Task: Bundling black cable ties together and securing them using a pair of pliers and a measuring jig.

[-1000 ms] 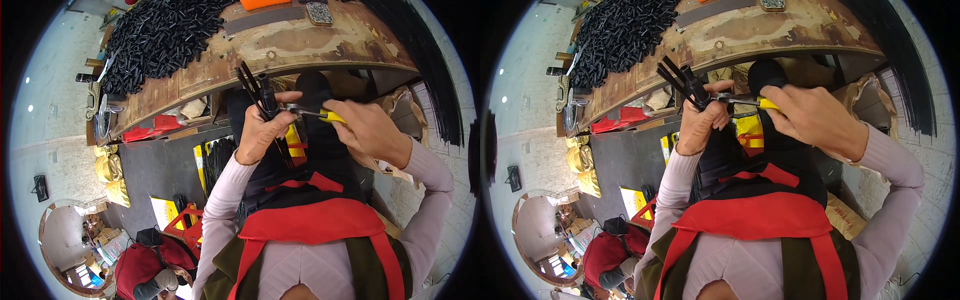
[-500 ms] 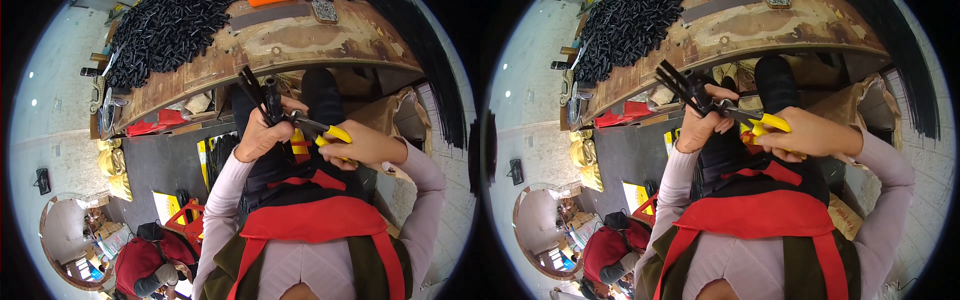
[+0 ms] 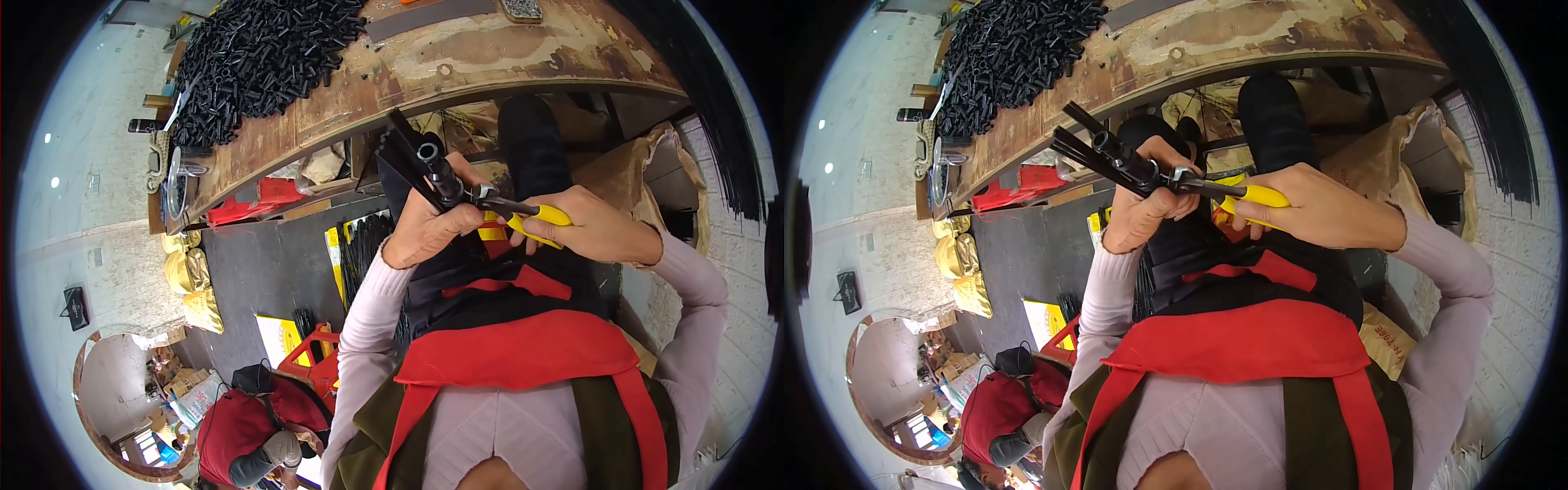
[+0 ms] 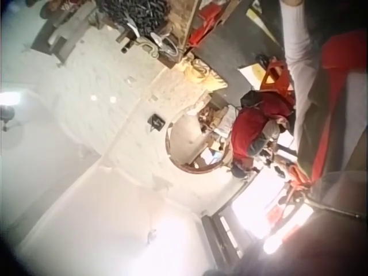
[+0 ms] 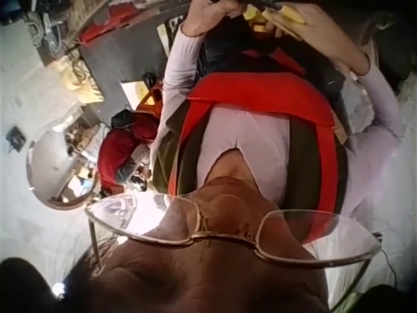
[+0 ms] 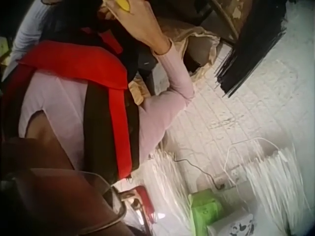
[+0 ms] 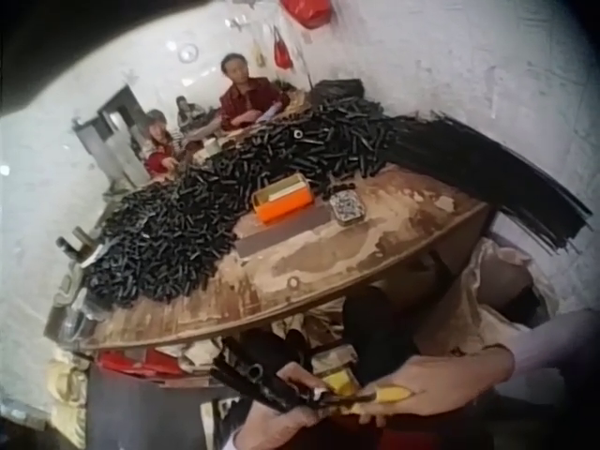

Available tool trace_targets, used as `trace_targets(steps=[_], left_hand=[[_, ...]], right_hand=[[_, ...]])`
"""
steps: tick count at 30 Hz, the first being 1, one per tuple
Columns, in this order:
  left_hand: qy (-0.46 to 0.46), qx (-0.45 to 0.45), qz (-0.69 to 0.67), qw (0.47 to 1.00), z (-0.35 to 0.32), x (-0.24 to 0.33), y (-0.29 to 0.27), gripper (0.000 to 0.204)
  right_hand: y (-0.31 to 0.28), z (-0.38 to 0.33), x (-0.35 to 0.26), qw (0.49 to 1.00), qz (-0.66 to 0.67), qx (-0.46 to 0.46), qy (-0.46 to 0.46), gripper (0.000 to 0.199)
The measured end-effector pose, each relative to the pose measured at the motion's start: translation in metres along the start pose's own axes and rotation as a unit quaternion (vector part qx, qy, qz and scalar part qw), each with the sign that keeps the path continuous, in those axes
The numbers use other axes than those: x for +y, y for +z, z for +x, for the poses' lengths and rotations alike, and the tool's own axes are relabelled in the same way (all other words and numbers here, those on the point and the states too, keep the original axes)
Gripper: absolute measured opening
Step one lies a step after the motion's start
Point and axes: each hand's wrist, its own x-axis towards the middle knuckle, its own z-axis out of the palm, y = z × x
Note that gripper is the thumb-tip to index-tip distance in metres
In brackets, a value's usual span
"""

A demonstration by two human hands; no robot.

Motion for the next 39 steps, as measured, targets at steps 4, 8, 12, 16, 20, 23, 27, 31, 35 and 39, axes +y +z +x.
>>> trace_targets(steps=[4,8,12,16,20,23,27,31,35,39], left_hand=[[-0.008,0.008,0.001,1.000,0.001,0.001,0.000,0.052],[-0.019,0.008,0.014,1.000,0.000,0.001,0.000,0.051],[-0.004,0.008,0.004,1.000,-0.003,-0.001,0.000,0.050],[-0.026,0.007,-0.033,0.999,0.000,-0.004,-0.005,0.045],[-0.092,0.002,-0.034,0.995,0.001,0.004,-0.008,0.047],[-0.056,-0.044,-0.005,0.997,0.005,-0.004,-0.018,0.050],[-0.080,-0.048,-0.022,0.995,0.010,-0.002,-0.016,0.045],[-0.120,-0.012,0.119,0.986,0.013,0.009,-0.007,0.049],[-0.071,-0.017,0.107,0.992,0.012,0.003,-0.002,0.065],[-0.094,-0.037,0.049,0.994,0.017,-0.001,-0.007,0.069]], right_hand=[[0.001,-0.006,-0.004,1.000,0.027,0.009,0.007,0.037],[-0.006,-0.012,-0.024,0.998,0.009,-0.008,0.057,0.036],[-0.001,-0.014,-0.030,0.992,0.074,-0.018,0.103,0.030],[0.014,-0.004,-0.007,0.989,0.124,0.014,0.077,0.027],[-0.002,0.006,0.005,0.983,0.159,-0.083,0.043,0.029],[-0.024,0.000,-0.015,0.939,0.228,-0.188,0.175,0.034],[-0.013,0.000,-0.003,0.962,0.216,-0.117,0.122,0.036],[-0.004,0.007,0.022,0.958,0.248,-0.141,0.027,0.036],[-0.023,-0.004,0.003,0.940,0.266,-0.187,0.102,0.041],[-0.037,-0.007,-0.007,0.942,0.222,-0.178,0.176,0.041]])
